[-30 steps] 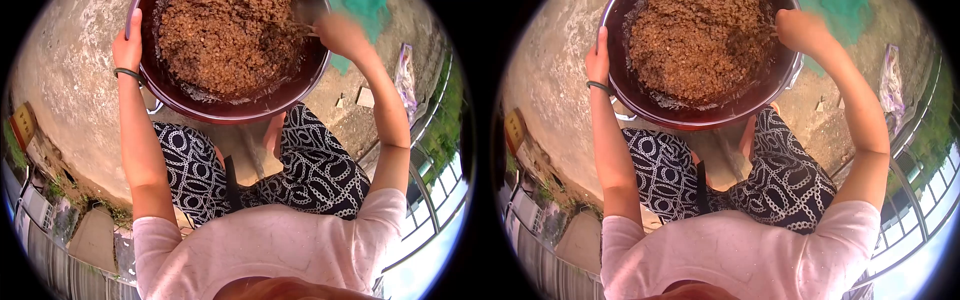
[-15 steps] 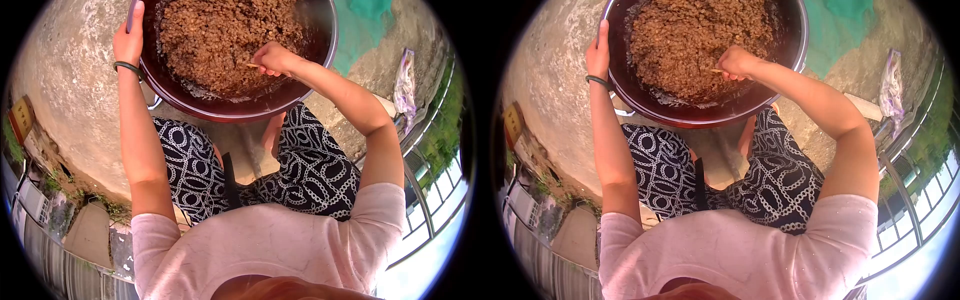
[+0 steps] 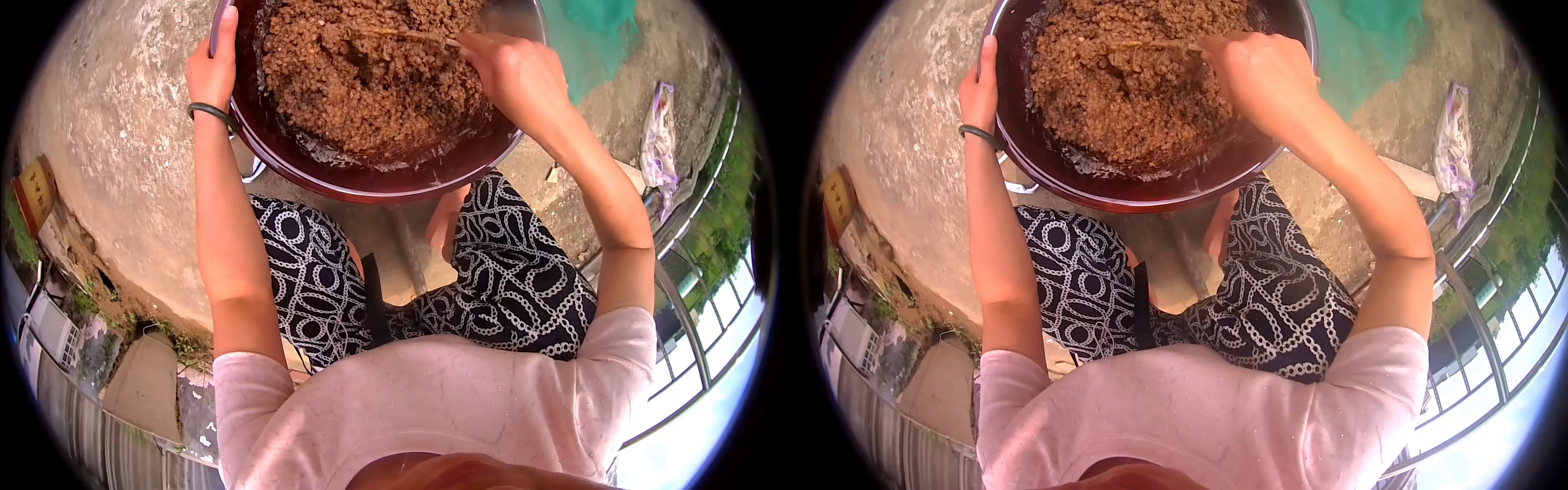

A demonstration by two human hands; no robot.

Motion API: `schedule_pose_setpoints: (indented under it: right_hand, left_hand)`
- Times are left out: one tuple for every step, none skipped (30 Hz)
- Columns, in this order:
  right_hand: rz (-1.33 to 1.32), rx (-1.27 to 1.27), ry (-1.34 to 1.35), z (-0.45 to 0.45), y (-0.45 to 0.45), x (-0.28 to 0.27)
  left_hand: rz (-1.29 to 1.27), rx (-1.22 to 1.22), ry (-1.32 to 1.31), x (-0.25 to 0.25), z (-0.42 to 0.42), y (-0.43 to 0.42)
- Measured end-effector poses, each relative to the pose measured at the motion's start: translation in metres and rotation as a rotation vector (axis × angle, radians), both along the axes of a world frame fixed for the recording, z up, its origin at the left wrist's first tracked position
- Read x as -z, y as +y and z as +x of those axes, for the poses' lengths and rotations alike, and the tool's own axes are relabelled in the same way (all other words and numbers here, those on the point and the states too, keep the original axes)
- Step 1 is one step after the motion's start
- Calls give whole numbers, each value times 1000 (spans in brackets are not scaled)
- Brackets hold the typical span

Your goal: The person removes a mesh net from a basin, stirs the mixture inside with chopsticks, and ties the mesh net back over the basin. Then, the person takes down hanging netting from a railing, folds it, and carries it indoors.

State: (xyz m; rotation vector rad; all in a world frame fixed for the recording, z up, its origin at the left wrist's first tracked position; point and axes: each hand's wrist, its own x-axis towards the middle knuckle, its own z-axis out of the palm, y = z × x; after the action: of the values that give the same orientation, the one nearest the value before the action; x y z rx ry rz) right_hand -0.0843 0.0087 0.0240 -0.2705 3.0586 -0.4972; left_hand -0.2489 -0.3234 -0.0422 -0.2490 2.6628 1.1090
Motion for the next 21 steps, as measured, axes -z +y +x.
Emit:
schedule_pose_setpoints:
  right_hand:
    - [13, 26, -7, 3, -1, -9]
    - [23, 24, -5, 9, 2, -9]
    - [41, 19, 16, 7, 9, -7]
    - [61, 13, 44, 3, 13, -8]
    - [36, 52, 11, 2, 11, -9]
    - [-9, 64, -39, 0, 7, -7]
    - [-55, 78, -92, 1, 2, -1]
    - [-101, 95, -145, 4, -2, 6]
    - [-81, 65, -260, 10, -3, 22]
    - [-60, 36, -373, 16, -3, 43]
    - [-67, 7, -453, 26, 4, 62]
    - [35, 25, -517, 28, 11, 61]
    - [138, 39, -578, 28, 19, 60]
    - [240, 55, -642, 29, 25, 58]
    - [318, 47, -615, 29, 30, 49]
    - [399, 40, -583, 26, 36, 34]
    - [481, 33, -552, 21, 40, 21]
    - [535, 62, -542, 15, 42, 11]
    - [590, 89, -533, 10, 43, 2]
    - [644, 116, -524, 7, 44, -2]
    - [671, 117, -526, 5, 44, 2]
  left_hand:
    - [-27, 1, -56, 4, 0, -7]
    - [-55, 9, -119, 10, -3, -16]
    - [-76, 15, -163, 8, -9, -14]
    - [-64, 18, -135, 7, -12, -11]
    - [-57, 18, -114, 7, -10, -10]
    - [-52, 17, -97, 3, -5, -7]
    - [-42, -4, -57, 0, 0, -4]
    - [-31, -22, -17, -4, 4, 2]
    - [-18, -38, 25, -6, 6, 6]
    - [-16, -31, 19, -4, 6, 7]
    - [-13, -26, 15, -3, 5, 4]
    - [-12, -24, 11, -2, 3, 2]
    - [-23, -20, -8, -2, 2, 1]
    - [-36, -15, -31, -3, 3, 0]
    - [-48, -5, -55, -3, 2, -1]
    - [-46, -4, -49, -2, 1, -2]
    - [-43, -4, -44, 0, 1, -2]
    - [-41, -6, -40, 1, 1, -3]
    - [-39, 2, -41, 1, 0, -3]
    - [-37, 10, -42, 1, 0, -4]
    - [-36, 18, -42, 1, -1, -5]
